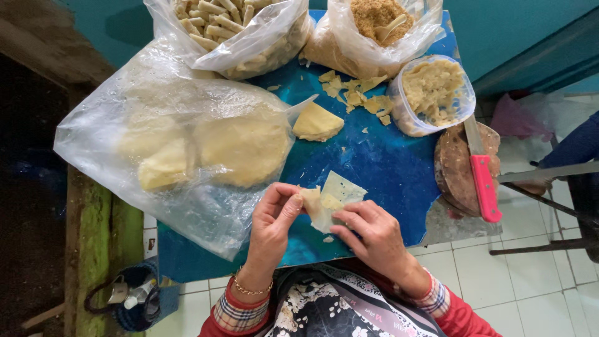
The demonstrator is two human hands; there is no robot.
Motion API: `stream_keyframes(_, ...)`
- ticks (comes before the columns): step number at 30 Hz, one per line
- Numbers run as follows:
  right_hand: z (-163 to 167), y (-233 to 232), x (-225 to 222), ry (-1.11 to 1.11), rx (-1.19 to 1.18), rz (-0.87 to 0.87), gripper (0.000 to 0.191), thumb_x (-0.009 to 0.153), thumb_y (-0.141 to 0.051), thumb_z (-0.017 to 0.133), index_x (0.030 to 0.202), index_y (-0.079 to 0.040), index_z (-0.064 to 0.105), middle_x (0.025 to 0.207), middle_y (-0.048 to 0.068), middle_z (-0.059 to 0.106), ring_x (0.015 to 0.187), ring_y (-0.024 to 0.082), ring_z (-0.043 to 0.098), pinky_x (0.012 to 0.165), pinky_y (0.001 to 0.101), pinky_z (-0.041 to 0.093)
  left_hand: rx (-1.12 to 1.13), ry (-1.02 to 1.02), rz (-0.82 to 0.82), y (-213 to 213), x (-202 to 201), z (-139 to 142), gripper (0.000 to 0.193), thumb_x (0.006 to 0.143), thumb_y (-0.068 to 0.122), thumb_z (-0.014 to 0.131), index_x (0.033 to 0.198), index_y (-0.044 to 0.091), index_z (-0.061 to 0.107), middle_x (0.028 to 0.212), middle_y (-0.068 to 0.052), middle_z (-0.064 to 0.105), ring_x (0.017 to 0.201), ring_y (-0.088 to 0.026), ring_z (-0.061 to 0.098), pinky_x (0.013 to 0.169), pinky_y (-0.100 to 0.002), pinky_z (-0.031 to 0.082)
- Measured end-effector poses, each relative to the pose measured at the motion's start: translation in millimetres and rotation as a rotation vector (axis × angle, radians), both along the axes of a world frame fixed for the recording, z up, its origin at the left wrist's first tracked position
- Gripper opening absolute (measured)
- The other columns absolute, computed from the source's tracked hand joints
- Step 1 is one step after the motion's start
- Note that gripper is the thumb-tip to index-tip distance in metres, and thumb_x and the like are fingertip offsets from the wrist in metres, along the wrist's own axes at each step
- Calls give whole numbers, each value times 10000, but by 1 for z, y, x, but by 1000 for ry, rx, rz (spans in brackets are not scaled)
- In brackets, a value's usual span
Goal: The person pinches off pieces of dough and presses and stretches each piece by hand into a thin square wrapper on a plastic-covered table, stacking the finished wrappers. Near the end, the person spoons filling from a container onto a wrapper.
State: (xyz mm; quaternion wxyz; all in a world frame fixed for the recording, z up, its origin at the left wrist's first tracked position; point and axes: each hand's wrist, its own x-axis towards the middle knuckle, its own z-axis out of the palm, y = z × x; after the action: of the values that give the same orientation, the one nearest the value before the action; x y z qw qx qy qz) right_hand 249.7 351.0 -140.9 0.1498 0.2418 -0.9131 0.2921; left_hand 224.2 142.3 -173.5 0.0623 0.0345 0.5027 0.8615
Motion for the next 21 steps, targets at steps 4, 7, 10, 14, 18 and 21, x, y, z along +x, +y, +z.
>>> stream_keyframes(4,-11,2,2,8,-132,-71,171,872,-163,783,1025,-98,741,988,65,690,839,238,673,711,331,546,-18,-14,-49,4,5,1,130,1044,121,607,1092,4,636,1076,-60,710,955,-115,670,868,-290,561)
stream_keyframes(7,-16,12,10,-140,-344,-62,182,924,-150,725,1090,-76,733,1070,77,693,886,191,690,758,303,559,36,-24,-92,12,15,1,140,1051,120,593,1110,-2,627,1102,-75,707,965,-131,677,876,-306,570)
stream_keyframes(10,-22,25,14,-405,-646,91,221,976,-155,658,1159,-41,704,1138,77,694,944,141,669,803,277,545,73,-48,-106,25,27,-2,139,1052,113,580,1121,-4,609,1138,-82,703,990,-134,677,895,-308,568)
stream_keyframes(14,-35,33,18,-748,-886,115,275,954,-88,721,1199,26,668,1120,78,685,1016,141,643,884,298,526,89,-59,-94,38,33,-11,124,1073,101,574,1141,-1,595,1119,-82,691,1007,-130,666,914,-312,568)
stream_keyframes(18,-45,37,17,-845,-1060,88,356,915,-58,738,1235,-5,592,1097,58,681,1007,132,656,874,291,532,95,-63,-147,38,37,-18,130,1056,109,580,1135,6,583,1129,-67,698,1029,-126,666,922,-306,564)
stream_keyframes(21,-46,41,17,-935,-1039,81,364,890,-44,753,1219,-7,602,1083,54,680,985,120,645,839,289,527,48,-79,-166,37,46,-20,174,1050,76,644,1191,-6,582,1111,-66,676,1016,-116,624,874,-269,501)
